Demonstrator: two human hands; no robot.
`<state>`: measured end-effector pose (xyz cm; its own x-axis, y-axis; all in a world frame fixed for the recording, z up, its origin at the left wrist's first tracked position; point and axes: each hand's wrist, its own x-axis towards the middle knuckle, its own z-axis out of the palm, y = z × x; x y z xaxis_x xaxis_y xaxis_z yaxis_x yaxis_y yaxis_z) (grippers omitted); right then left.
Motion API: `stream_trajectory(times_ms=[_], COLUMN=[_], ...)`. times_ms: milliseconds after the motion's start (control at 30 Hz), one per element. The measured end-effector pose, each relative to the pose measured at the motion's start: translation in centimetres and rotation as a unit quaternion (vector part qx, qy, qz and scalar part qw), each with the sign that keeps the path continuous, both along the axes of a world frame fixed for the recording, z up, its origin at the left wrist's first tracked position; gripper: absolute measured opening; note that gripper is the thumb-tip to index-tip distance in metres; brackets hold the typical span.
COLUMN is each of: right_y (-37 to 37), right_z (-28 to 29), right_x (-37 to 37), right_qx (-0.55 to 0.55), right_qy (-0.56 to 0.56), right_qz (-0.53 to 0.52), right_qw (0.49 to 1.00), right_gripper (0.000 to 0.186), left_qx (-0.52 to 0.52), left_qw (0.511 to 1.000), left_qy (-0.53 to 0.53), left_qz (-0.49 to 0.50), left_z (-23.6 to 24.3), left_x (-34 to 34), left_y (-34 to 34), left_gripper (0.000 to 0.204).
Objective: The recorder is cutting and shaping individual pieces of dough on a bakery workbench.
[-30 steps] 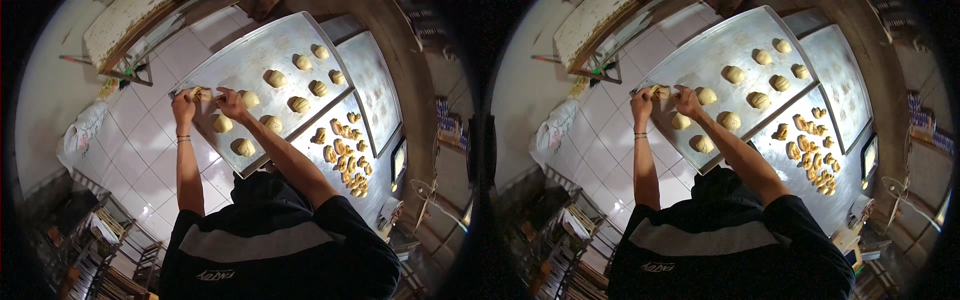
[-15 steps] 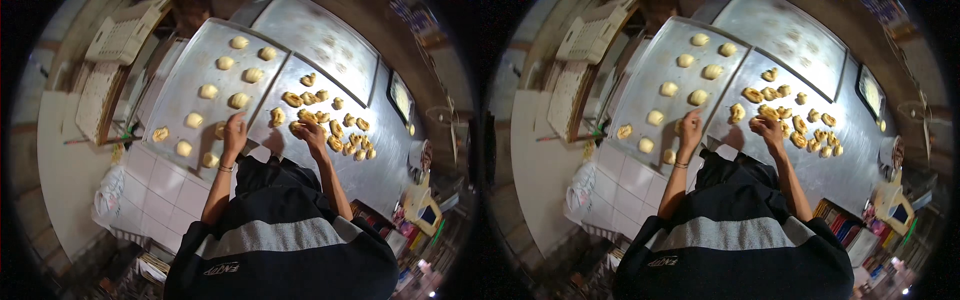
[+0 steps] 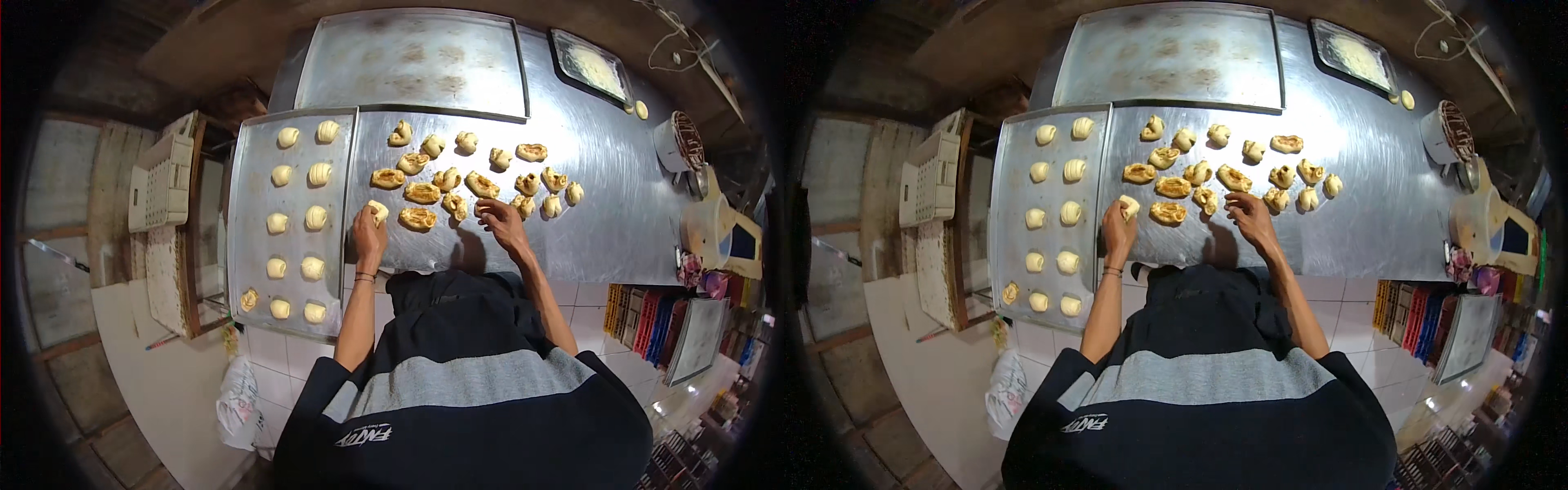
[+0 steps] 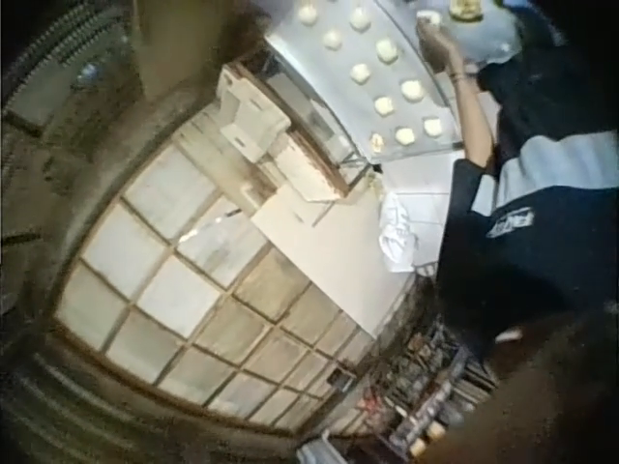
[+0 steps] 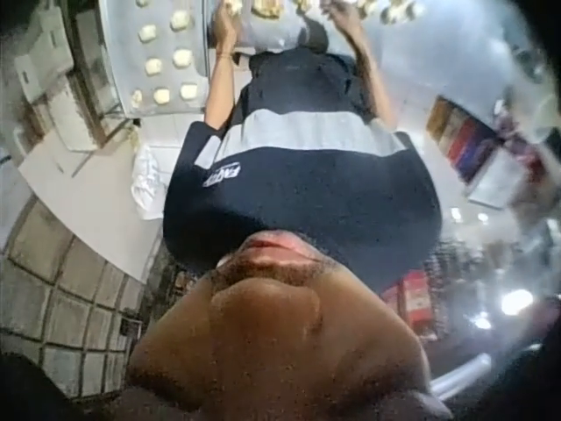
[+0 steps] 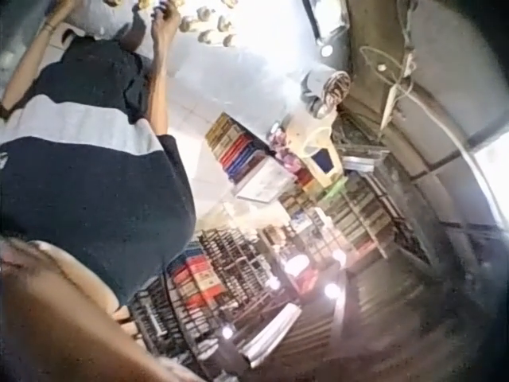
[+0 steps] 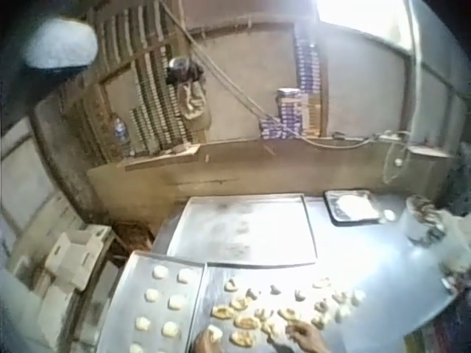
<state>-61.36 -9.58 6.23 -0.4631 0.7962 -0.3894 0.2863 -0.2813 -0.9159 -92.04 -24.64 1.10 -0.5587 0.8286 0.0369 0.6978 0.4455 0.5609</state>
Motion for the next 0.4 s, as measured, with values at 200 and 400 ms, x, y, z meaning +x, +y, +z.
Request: stream_trajectory(times_ms=[200, 400], right_y=[4.5, 2.1], right_z=[2.0, 5.7], right_x=[1.9, -6.9], right_qx=[0.048, -0.259], right_qy=[0.024, 0.259], right_qz=[0.108, 0.155], right_qw=[0.993, 0.917], right_gripper=[0.029, 0.055], left_qx=[0.156, 0.201], left_qw=[0.854, 0.638], left_qy=[-0.492, -0.743], left_qz=[0.07, -0.009], left_z=[8.2, 11.0], left_x=[5.5, 5.4], left_y=[5.8, 4.2], left_gripper=[0.041, 0.053])
